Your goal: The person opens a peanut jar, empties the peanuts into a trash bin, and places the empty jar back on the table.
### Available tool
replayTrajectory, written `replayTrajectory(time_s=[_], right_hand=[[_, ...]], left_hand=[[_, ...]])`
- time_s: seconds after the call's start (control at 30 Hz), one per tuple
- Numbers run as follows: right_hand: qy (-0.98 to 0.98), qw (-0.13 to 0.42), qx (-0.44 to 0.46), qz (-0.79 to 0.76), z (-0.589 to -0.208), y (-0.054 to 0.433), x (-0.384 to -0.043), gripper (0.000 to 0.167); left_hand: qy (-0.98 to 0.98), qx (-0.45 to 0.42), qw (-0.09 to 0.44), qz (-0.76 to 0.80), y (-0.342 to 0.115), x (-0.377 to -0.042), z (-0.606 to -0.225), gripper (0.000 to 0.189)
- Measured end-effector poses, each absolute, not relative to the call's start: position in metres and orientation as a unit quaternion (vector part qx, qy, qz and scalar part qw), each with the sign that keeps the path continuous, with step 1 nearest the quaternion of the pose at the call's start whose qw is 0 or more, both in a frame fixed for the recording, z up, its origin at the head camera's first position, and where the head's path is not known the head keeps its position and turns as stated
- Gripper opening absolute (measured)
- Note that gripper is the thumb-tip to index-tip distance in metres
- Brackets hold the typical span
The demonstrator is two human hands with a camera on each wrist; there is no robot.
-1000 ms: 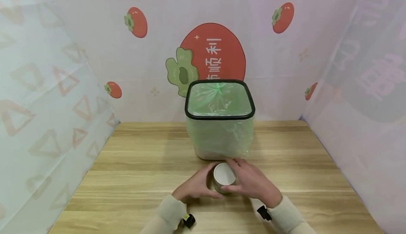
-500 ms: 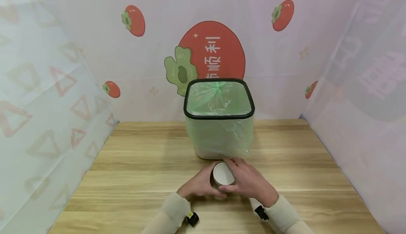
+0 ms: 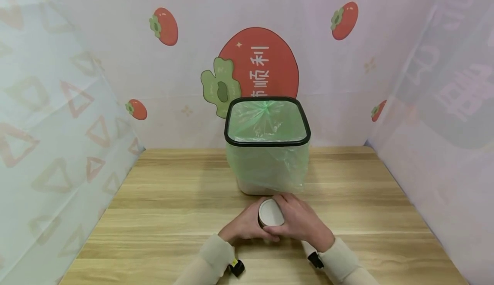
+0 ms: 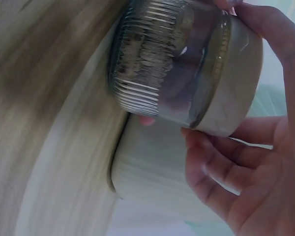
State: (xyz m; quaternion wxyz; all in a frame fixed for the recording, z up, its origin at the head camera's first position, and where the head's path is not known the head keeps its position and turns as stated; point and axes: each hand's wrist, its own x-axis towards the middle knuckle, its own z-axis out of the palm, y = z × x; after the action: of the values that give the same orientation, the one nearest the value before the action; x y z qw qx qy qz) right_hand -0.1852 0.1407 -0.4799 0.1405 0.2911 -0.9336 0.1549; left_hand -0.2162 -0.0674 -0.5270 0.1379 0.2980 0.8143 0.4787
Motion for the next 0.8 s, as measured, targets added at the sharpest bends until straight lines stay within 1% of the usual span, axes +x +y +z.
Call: replayTrajectory(time_s=[0.2, 0.37, 0.5, 0.8], right_hand=[[-0.929, 0.16, 0.289, 0.166, -0.482, 0.137, -0.186, 0.064], [-0.916, 0.184, 0.303, 0.186, -0.478, 0.137, -0.186, 0.066], [-0.91, 0.195, 0.306, 0.2, -0.474, 0.136, -0.185, 0.067], [-0.904, 0.211, 0.313, 0.2, -0.463, 0.135, -0.178, 0.07]], left_hand=[[0.804, 0.294, 0.129, 0.5, -0.066, -0.215, -0.528, 0.098], [0.792, 0.283, 0.12, 0.527, -0.066, -0.213, -0.525, 0.091], [0.781, 0.278, 0.123, 0.545, -0.067, -0.213, -0.522, 0.089], [0.756, 0.319, 0.106, 0.562, -0.07, -0.213, -0.522, 0.091]])
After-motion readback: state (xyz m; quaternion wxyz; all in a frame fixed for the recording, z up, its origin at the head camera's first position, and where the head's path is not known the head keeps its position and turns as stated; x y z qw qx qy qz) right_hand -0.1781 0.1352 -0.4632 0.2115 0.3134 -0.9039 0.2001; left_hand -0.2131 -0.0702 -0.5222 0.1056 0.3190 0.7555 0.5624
